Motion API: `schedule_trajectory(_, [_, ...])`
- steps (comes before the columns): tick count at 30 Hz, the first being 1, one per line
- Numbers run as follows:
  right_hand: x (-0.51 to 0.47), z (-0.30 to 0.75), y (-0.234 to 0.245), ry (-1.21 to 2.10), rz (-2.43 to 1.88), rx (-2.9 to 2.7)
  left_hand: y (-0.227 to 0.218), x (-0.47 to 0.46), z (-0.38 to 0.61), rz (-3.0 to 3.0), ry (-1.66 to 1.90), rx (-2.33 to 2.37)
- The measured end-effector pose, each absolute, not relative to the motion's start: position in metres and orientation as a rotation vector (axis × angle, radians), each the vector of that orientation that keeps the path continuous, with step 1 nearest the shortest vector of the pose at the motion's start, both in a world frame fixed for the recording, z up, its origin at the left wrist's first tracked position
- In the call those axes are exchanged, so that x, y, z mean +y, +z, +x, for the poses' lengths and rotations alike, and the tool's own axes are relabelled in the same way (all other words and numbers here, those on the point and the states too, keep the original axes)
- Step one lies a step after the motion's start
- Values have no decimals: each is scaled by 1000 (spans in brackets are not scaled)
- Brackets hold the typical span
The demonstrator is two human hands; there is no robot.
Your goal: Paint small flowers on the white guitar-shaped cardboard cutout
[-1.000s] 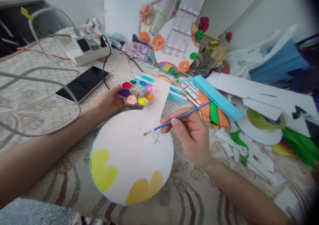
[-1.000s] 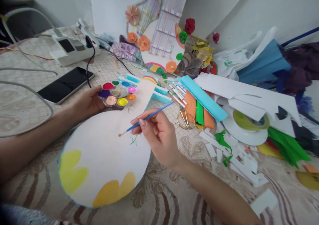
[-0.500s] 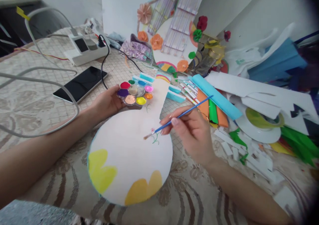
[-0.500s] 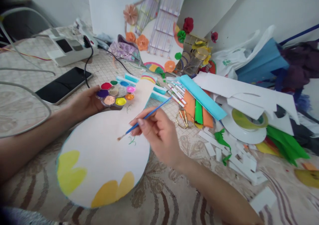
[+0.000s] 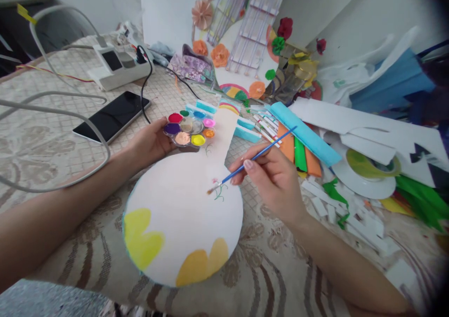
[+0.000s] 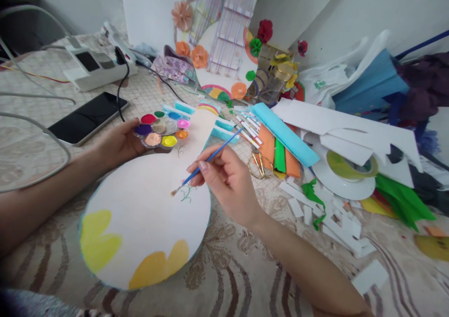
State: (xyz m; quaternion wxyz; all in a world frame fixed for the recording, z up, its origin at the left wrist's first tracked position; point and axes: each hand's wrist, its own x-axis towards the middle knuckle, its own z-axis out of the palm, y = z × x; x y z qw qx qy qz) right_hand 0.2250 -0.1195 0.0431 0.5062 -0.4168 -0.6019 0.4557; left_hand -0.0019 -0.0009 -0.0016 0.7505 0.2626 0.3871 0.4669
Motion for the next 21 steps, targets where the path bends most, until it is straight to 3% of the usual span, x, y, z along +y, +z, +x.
schedule_trajectory(6, [-129, 222, 37, 1563, -889, -1587, -3, 0, -1, 585, 1024, 863])
schedule_trajectory(13, [-115, 229, 38, 1143, -984, -1422, 1, -1, -1, 565, 1029, 862])
schedule_trajectory(19, [-127, 224, 35, 1619, -837, -1519, 3, -2, 1, 559, 1041, 901])
schedule_trajectory(21, [-125, 225, 32, 1608, -862, -1527, 2, -2, 1, 573, 1041, 887])
